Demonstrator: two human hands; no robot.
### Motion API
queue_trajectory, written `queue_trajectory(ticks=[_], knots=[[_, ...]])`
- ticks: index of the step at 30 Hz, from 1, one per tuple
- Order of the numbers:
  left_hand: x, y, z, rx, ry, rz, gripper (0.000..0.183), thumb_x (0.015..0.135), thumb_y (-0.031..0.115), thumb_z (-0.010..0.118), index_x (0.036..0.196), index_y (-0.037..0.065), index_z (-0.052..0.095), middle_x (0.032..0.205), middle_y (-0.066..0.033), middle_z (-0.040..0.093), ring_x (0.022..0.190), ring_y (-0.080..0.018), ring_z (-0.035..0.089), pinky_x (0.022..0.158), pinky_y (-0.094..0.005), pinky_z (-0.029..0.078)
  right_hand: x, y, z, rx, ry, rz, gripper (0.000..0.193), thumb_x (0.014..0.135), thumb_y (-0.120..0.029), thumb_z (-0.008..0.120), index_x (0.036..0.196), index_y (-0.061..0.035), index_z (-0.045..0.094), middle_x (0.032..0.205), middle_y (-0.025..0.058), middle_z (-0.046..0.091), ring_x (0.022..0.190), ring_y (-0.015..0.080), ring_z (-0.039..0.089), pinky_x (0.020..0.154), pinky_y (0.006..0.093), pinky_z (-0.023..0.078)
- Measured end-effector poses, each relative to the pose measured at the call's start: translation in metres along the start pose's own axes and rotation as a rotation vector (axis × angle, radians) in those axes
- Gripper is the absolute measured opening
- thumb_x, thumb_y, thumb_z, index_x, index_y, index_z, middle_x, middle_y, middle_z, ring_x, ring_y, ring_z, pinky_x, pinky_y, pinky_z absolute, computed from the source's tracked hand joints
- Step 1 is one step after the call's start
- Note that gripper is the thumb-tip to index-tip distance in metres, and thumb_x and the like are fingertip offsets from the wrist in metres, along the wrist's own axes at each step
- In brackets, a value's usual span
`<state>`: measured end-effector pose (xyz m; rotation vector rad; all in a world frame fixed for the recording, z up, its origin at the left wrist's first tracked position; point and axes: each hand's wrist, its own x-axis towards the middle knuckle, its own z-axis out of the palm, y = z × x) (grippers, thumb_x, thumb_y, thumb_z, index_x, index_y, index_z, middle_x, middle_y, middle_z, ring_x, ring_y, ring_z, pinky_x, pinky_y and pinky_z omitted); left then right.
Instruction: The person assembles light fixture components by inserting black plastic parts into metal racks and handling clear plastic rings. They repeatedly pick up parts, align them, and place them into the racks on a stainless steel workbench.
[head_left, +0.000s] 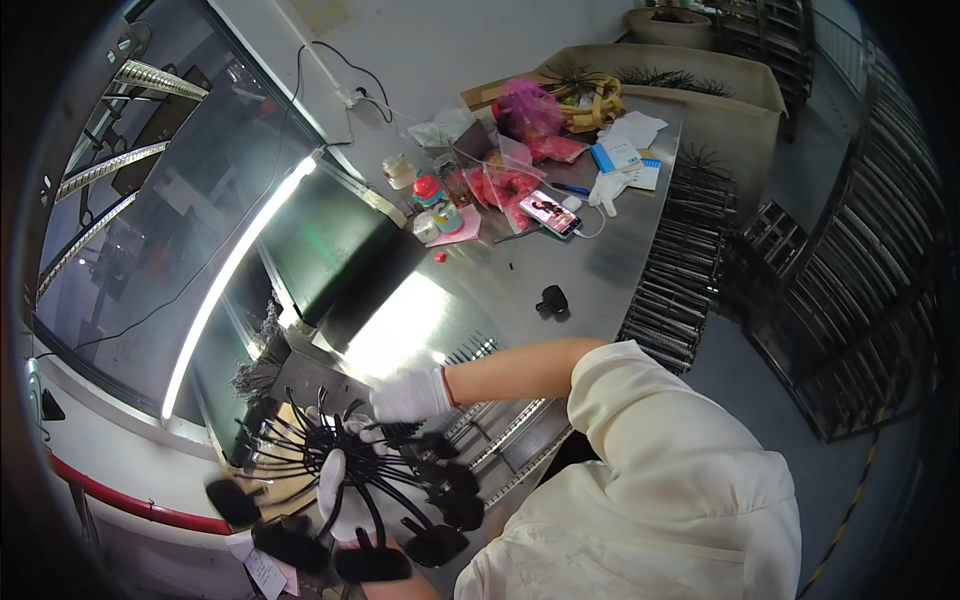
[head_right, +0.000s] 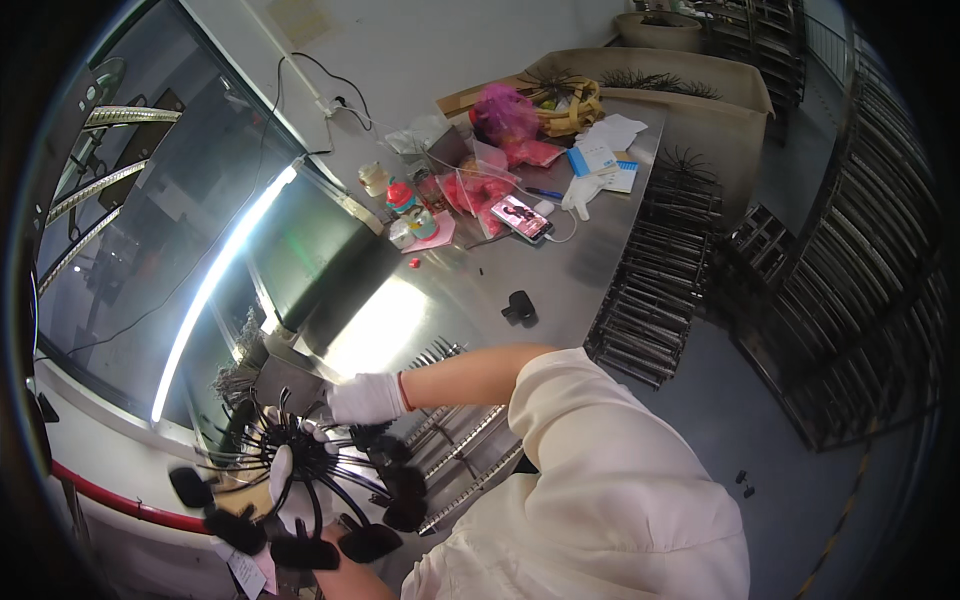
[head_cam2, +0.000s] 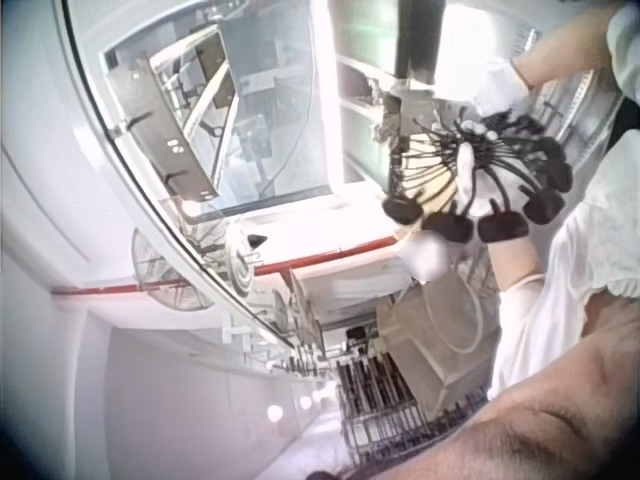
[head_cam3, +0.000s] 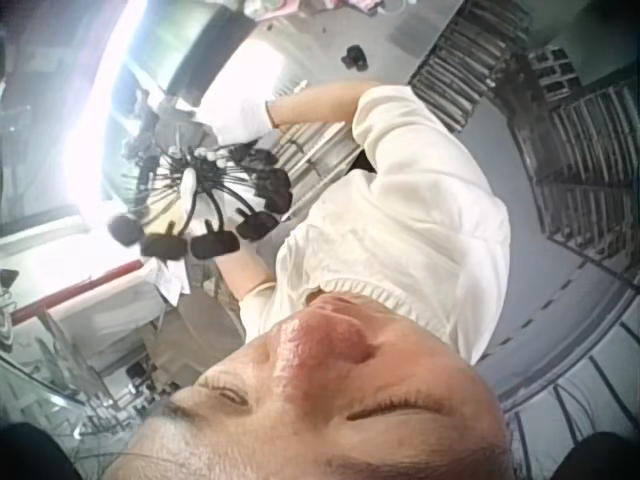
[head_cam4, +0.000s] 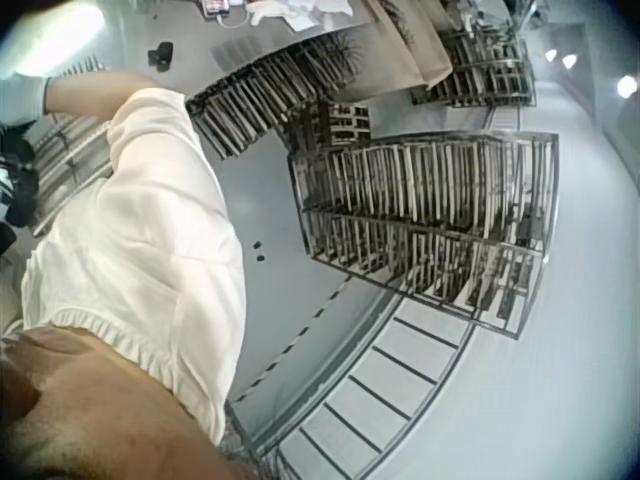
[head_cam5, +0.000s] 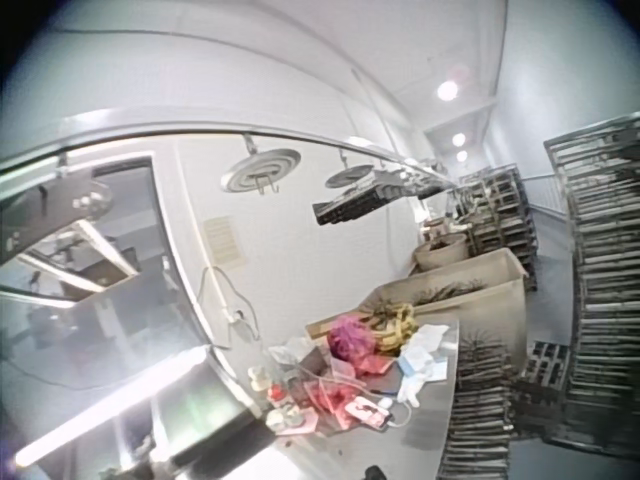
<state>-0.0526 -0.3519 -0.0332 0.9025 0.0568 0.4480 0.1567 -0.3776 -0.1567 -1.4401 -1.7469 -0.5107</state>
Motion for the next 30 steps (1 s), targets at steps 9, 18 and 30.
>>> queue_trajectory(ticks=[9,18,30], knots=[[-0.013,0.006,-0.063,0.031,-0.068,0.183,0.049,0.099,0.019,0.068,0.141,0.006,0.047,0.125,-0.0091,0.060,0.118,-0.0226,0.060,0.109,-0.0410,0.046,0.001,-0.051,-0.034,1.354,-0.397,0.920,0.054,0.089,-0.015,0.077,0.138,-0.0026,0.059,0.122,0.0125,0.067,0.109,0.0190,0.065,0.085,0.0344,0.058],[0.006,0.000,0.005,0.127,-0.012,0.098,0.046,0.095,0.015,0.071,0.136,0.003,0.053,0.120,-0.0090,0.062,0.110,-0.0199,0.062,0.096,-0.0331,0.053,-0.039,-0.036,0.008,0.192,-0.051,0.314,0.036,0.079,-0.004,0.076,0.112,-0.0054,0.063,0.105,0.0154,0.068,0.093,0.0254,0.069,0.075,0.0384,0.057],[0.014,-0.037,-0.007,0.391,0.172,0.326,0.034,0.096,0.005,0.063,0.129,0.001,0.058,0.112,-0.0107,0.065,0.103,-0.0216,0.063,0.095,-0.0371,0.055,-0.044,-0.056,0.014,0.267,-0.046,0.450,0.039,0.081,-0.012,0.078,0.115,-0.0040,0.061,0.106,0.0155,0.063,0.096,0.0320,0.066,0.084,0.0387,0.056]])
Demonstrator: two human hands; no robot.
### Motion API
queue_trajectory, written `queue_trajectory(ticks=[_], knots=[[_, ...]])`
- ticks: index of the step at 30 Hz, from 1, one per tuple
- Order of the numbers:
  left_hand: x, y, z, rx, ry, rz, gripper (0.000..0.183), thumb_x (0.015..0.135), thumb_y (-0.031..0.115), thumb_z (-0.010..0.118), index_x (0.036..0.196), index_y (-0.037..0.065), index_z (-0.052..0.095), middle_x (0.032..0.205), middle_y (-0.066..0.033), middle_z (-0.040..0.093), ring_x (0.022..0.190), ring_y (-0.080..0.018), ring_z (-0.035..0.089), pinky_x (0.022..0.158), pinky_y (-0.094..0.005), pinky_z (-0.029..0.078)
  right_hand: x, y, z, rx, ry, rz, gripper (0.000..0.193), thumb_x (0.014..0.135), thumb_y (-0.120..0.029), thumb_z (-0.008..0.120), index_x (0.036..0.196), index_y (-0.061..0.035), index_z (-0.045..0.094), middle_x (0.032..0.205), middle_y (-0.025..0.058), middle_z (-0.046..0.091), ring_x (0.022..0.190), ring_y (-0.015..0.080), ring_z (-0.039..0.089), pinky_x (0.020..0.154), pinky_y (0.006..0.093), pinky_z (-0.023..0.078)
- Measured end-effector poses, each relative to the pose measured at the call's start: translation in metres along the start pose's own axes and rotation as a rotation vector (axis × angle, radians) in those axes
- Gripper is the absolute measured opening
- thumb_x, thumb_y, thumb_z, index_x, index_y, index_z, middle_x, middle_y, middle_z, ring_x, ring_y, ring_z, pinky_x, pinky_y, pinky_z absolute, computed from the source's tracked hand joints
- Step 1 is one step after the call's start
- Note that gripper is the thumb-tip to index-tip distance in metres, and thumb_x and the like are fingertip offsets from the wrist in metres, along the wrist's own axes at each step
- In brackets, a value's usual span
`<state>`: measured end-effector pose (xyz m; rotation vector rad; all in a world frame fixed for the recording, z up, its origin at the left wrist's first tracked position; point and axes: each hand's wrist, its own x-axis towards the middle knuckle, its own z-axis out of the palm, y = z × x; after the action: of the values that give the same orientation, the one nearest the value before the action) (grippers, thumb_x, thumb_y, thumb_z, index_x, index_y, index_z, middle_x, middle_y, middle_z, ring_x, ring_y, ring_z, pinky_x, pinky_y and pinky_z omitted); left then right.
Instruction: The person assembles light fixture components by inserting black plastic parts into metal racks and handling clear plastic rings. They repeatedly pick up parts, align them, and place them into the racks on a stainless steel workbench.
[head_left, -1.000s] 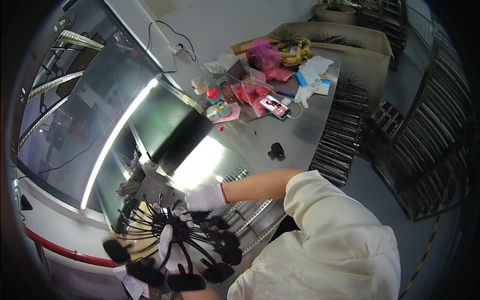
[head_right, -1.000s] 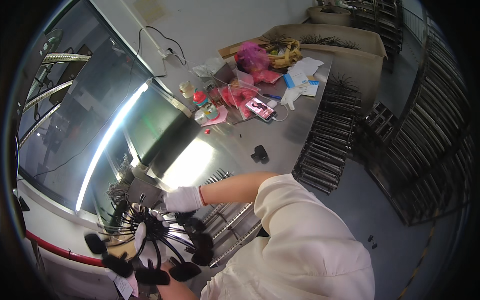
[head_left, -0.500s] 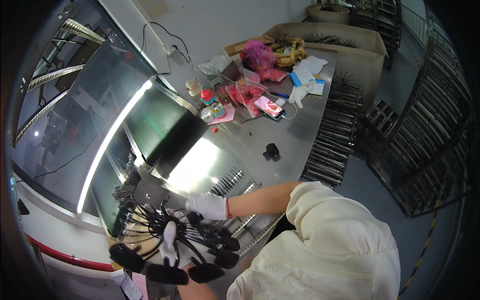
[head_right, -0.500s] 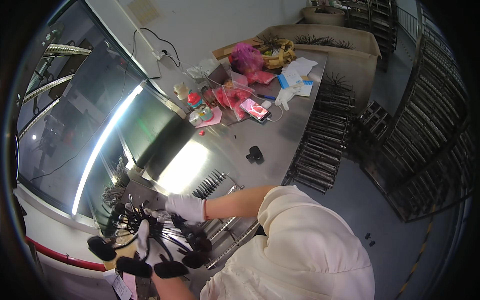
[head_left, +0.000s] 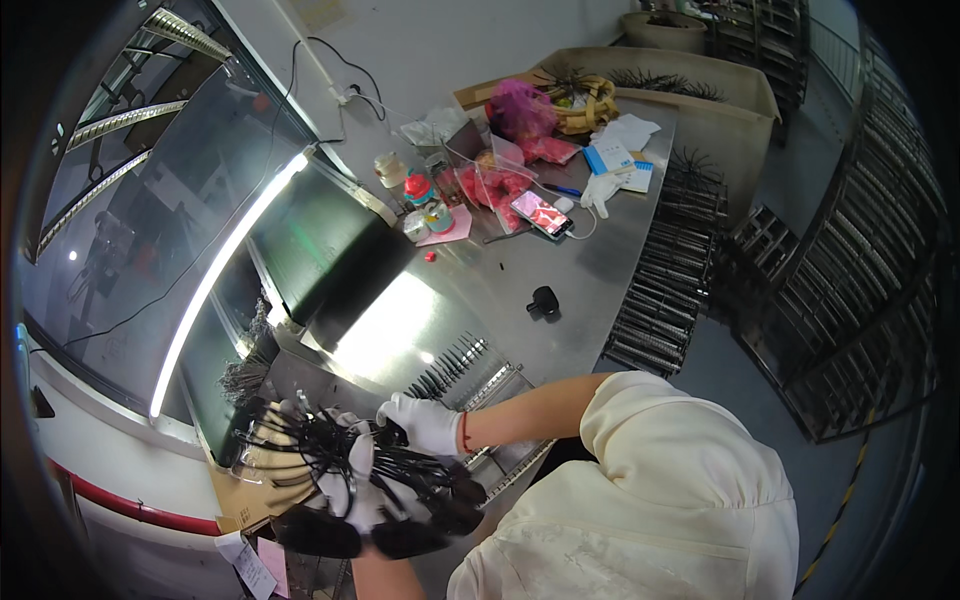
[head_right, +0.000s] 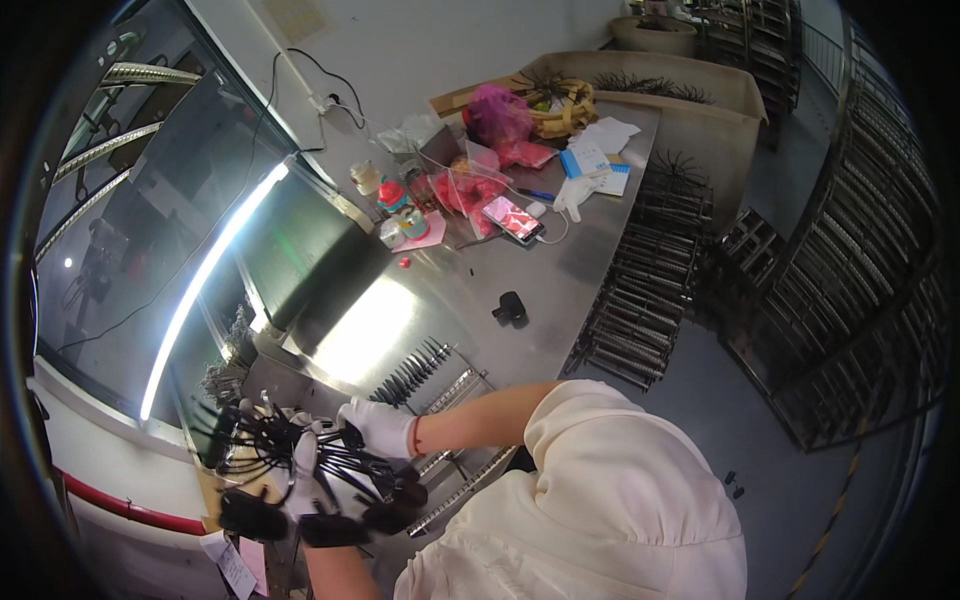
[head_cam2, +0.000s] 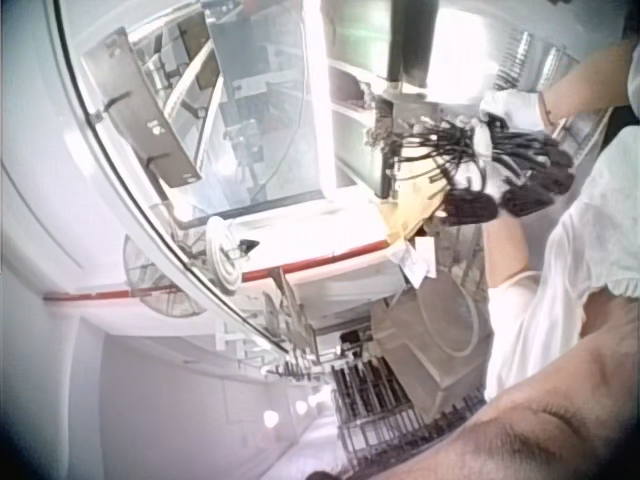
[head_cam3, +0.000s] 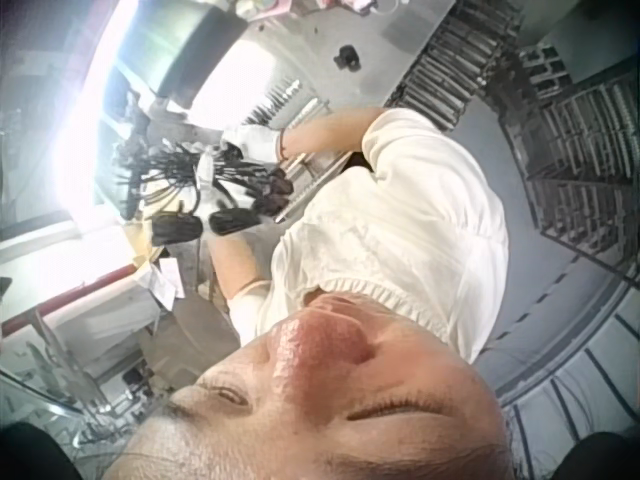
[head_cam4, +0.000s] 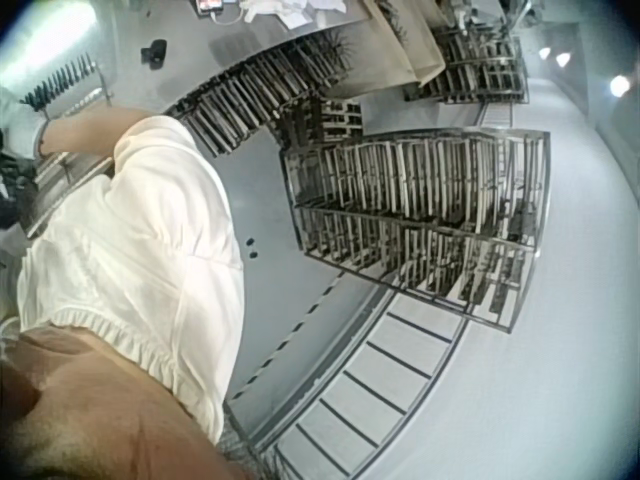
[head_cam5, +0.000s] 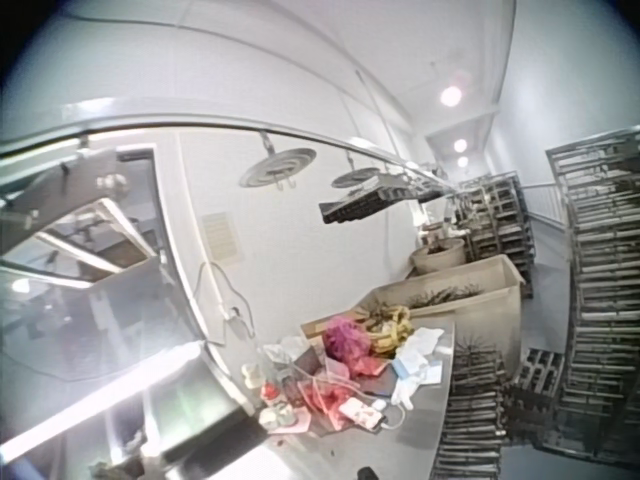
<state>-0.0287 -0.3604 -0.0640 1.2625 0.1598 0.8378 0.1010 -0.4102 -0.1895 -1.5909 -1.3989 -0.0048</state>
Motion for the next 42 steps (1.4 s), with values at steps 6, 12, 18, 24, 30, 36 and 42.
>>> queue_trajectory(ticks=[6,12,18,24,30,36,42], knots=[[0.004,0.039,-0.027,0.129,-0.105,-0.053,0.049,0.092,0.003,0.074,0.137,0.002,0.054,0.121,-0.0071,0.064,0.110,-0.0195,0.063,0.101,-0.0333,0.052,-0.016,-0.008,-0.028,0.777,-0.300,0.369,0.035,0.093,-0.006,0.071,0.126,-0.0054,0.060,0.120,0.0078,0.062,0.103,0.0212,0.066,0.079,0.0354,0.057],[-0.003,-0.006,-0.029,0.648,-0.121,0.302,0.062,0.088,-0.003,0.075,0.143,0.001,0.048,0.134,-0.0099,0.060,0.119,-0.0205,0.059,0.104,-0.0372,0.049,0.002,-0.031,-0.029,1.326,-0.480,0.576,0.049,0.096,-0.011,0.071,0.142,-0.0018,0.055,0.110,0.0068,0.068,0.094,0.0134,0.063,0.086,0.0311,0.053],[0.019,-0.011,-0.056,0.344,-0.235,-0.006,0.063,0.088,0.007,0.076,0.145,0.007,0.049,0.129,-0.0115,0.064,0.110,-0.0250,0.065,0.094,-0.0396,0.056,-0.022,-0.026,-0.023,0.013,-0.120,-0.039,0.050,0.080,-0.009,0.074,0.129,-0.0083,0.061,0.109,0.0171,0.063,0.102,0.0371,0.065,0.089,0.0400,0.056],[0.019,0.036,-0.022,0.530,-0.078,0.153,0.084,0.076,-0.003,0.085,0.148,0.009,0.044,0.135,-0.0098,0.058,0.120,-0.0221,0.058,0.104,-0.0391,0.049,-0.034,-0.025,-0.051,0.986,-0.331,0.555,0.043,0.095,-0.009,0.070,0.136,-0.0124,0.057,0.111,0.0022,0.064,0.094,0.0131,0.066,0.081,0.0329,0.060],[0.010,0.012,0.005,0.934,-0.247,0.588,0.106,0.072,0.013,0.092,0.155,0.000,0.027,0.136,-0.0104,0.049,0.117,-0.0227,0.054,0.103,-0.0368,0.045,-0.017,-0.023,-0.037,1.519,-0.594,0.744,0.029,0.098,-0.003,0.062,0.127,-0.0046,0.063,0.103,0.0019,0.067,0.089,0.0114,0.065,0.077,0.0335,0.059],[0.021,0.021,0.008,0.993,-0.211,0.191,0.098,0.072,0.011,0.090,0.151,0.005,0.034,0.120,-0.0074,0.057,0.092,-0.0178,0.061,0.076,-0.0281,0.054,-0.040,-0.039,-0.027,0.662,-0.157,0.144,0.026,0.089,-0.007,0.068,0.115,-0.0068,0.065,0.096,0.0067,0.063,0.090,0.0235,0.062,0.081,0.0341,0.053],[0.026,0.043,0.006,1.055,-0.190,0.382,0.096,0.070,0.019,0.093,0.146,0.003,0.037,0.128,-0.0089,0.051,0.112,-0.0231,0.053,0.097,-0.0377,0.048,-0.040,-0.022,-0.049,1.592,-0.595,0.845,0.026,0.102,-0.006,0.061,0.128,-0.0045,0.061,0.113,0.0053,0.070,0.093,0.0155,0.070,0.082,0.0322,0.060]])
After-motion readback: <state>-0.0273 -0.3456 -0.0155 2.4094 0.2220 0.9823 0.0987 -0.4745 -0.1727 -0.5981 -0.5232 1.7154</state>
